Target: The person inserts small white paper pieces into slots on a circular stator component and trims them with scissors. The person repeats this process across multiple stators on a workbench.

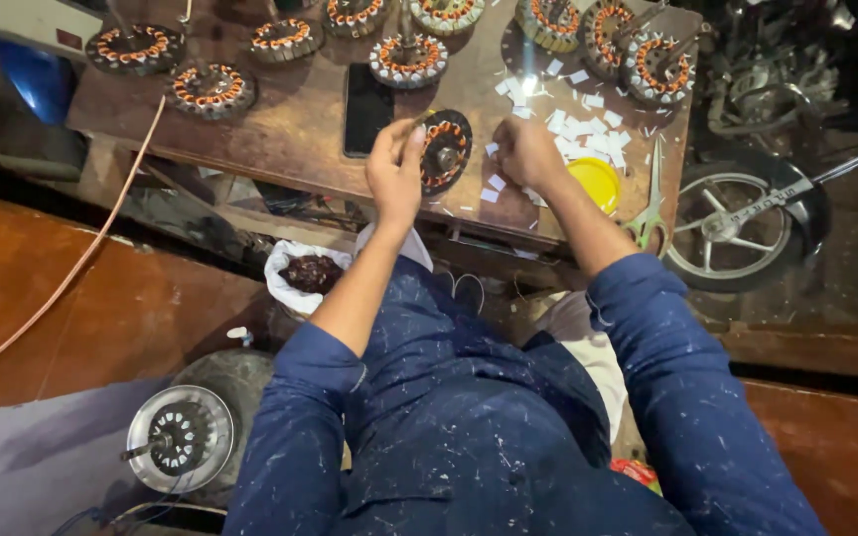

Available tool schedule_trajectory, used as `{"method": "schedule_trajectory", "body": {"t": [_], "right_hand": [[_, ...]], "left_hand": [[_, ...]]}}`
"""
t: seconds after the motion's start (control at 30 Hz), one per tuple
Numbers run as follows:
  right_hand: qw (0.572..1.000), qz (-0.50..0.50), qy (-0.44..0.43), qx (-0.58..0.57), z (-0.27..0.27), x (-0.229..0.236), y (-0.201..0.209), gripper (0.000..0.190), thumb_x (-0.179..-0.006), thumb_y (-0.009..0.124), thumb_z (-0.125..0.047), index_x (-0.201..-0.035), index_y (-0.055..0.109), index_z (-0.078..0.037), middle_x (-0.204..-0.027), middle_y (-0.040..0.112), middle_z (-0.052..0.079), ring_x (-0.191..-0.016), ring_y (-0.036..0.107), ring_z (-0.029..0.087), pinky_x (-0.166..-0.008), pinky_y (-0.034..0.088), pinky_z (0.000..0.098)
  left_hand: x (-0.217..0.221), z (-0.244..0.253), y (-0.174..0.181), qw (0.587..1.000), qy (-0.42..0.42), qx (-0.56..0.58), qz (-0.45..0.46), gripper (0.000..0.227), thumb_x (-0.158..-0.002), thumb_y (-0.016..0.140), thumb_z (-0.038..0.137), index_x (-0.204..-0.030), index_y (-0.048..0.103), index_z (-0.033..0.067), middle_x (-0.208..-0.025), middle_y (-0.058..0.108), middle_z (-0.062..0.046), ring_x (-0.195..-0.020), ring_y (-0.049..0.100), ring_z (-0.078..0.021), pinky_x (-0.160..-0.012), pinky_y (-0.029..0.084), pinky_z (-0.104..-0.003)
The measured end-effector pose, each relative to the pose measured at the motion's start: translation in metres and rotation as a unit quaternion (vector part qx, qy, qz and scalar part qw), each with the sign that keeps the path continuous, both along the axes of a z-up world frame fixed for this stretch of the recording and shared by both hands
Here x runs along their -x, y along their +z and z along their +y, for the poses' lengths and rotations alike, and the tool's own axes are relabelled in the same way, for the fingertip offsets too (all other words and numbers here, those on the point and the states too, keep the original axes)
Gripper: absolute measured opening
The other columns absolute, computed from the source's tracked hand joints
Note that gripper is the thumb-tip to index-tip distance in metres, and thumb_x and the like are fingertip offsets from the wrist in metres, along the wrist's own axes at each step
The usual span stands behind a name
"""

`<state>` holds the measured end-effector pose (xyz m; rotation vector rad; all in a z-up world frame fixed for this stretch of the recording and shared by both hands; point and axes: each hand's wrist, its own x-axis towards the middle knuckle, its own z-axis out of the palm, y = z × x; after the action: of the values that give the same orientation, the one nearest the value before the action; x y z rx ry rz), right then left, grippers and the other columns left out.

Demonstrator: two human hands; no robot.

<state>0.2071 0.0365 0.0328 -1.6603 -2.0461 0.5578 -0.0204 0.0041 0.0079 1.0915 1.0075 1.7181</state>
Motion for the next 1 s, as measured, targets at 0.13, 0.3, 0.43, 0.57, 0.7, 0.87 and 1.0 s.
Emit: {"method": "schedule_trajectory", "body": {"t": [0.13, 0.3, 0.43, 0.57, 0.7, 0.87, 1.0], "right_hand": [[0.983, 0.115, -0.047, -0.133, -0.014, 0.006, 0.019, 0.025, -0.082, 0.082, -0.008, -0.106, 0.076, -0.002, -0.083, 0.073, 0.015, -0.076, 0.073, 0.026, -0.071, 0.056, 0.0362], [0.955, 0.278, -0.049, -0.093, -0.047, 0.043, 0.042, 0.018, -0.099, 0.070, -0.011, -0.115, 0.074, -0.003, -0.092, 0.078, 0.010, -0.080, 0.075, 0.014, -0.073, 0.058, 0.0260], [0.952, 0.269, 0.010, -0.147, -0.055, 0.069, 0.061, 0.016, -0.098, 0.073, -0.009, -0.110, 0.076, 0.001, -0.091, 0.077, 0.010, -0.079, 0.071, 0.011, -0.070, 0.056, 0.0260], [0.944, 0.315, -0.011, -0.099, -0.050, 0.082, 0.064, 0.015, -0.098, 0.072, -0.007, -0.110, 0.076, 0.001, -0.084, 0.076, 0.007, -0.073, 0.069, 0.008, -0.067, 0.055, 0.0242], [0.940, 0.334, -0.003, -0.069, -0.047, 0.078, 0.051, 0.015, -0.098, 0.072, -0.008, -0.110, 0.076, 0.000, -0.083, 0.075, 0.004, -0.073, 0.069, 0.007, -0.067, 0.056, 0.0222], [0.942, 0.316, 0.016, -0.108, -0.038, 0.079, 0.040, 0.015, -0.094, 0.077, -0.008, -0.108, 0.078, -0.002, -0.090, 0.078, 0.005, -0.080, 0.068, 0.010, -0.072, 0.056, 0.0252], [0.934, 0.280, 0.071, -0.208, -0.036, 0.076, 0.039, 0.014, -0.092, 0.078, -0.011, -0.103, 0.075, -0.003, -0.104, 0.076, 0.010, -0.092, 0.074, 0.018, -0.079, 0.060, 0.0303]], "left_hand": [[0.007, 0.013, 0.011, 0.992, -0.064, 0.109, -0.001, 0.036, -0.100, 0.067, 0.013, -0.131, 0.059, -0.0025, -0.118, 0.073, -0.014, -0.106, 0.069, -0.0179, -0.092, 0.054, -0.029], [0.005, -0.001, 0.010, 0.988, -0.113, 0.053, -0.088, 0.033, -0.106, 0.051, 0.010, -0.138, 0.057, -0.0006, -0.134, 0.065, -0.012, -0.124, 0.061, -0.0186, -0.107, 0.047, -0.030], [0.000, -0.002, 0.011, 0.975, -0.146, 0.044, -0.162, 0.031, -0.106, 0.048, 0.004, -0.134, 0.059, -0.0014, -0.132, 0.067, -0.011, -0.121, 0.063, -0.0186, -0.105, 0.049, -0.031], [0.002, -0.002, 0.013, 0.978, -0.134, 0.050, -0.151, 0.029, -0.106, 0.049, 0.002, -0.131, 0.063, -0.0025, -0.130, 0.067, -0.011, -0.118, 0.064, -0.0181, -0.103, 0.050, -0.031], [0.000, -0.002, 0.011, 0.976, -0.135, 0.077, -0.150, 0.028, -0.104, 0.050, 0.003, -0.129, 0.064, -0.0003, -0.128, 0.068, -0.010, -0.116, 0.064, -0.0179, -0.101, 0.051, -0.031], [0.003, 0.001, 0.014, 0.990, -0.101, 0.050, -0.088, 0.027, -0.102, 0.053, 0.004, -0.123, 0.068, 0.0002, -0.127, 0.069, -0.010, -0.118, 0.063, -0.0180, -0.104, 0.048, -0.031], [0.000, 0.001, 0.013, 0.981, -0.125, 0.049, -0.140, 0.022, -0.104, 0.052, 0.004, -0.117, 0.070, -0.0012, -0.129, 0.068, -0.009, -0.116, 0.063, -0.0195, -0.104, 0.048, -0.033]]}}
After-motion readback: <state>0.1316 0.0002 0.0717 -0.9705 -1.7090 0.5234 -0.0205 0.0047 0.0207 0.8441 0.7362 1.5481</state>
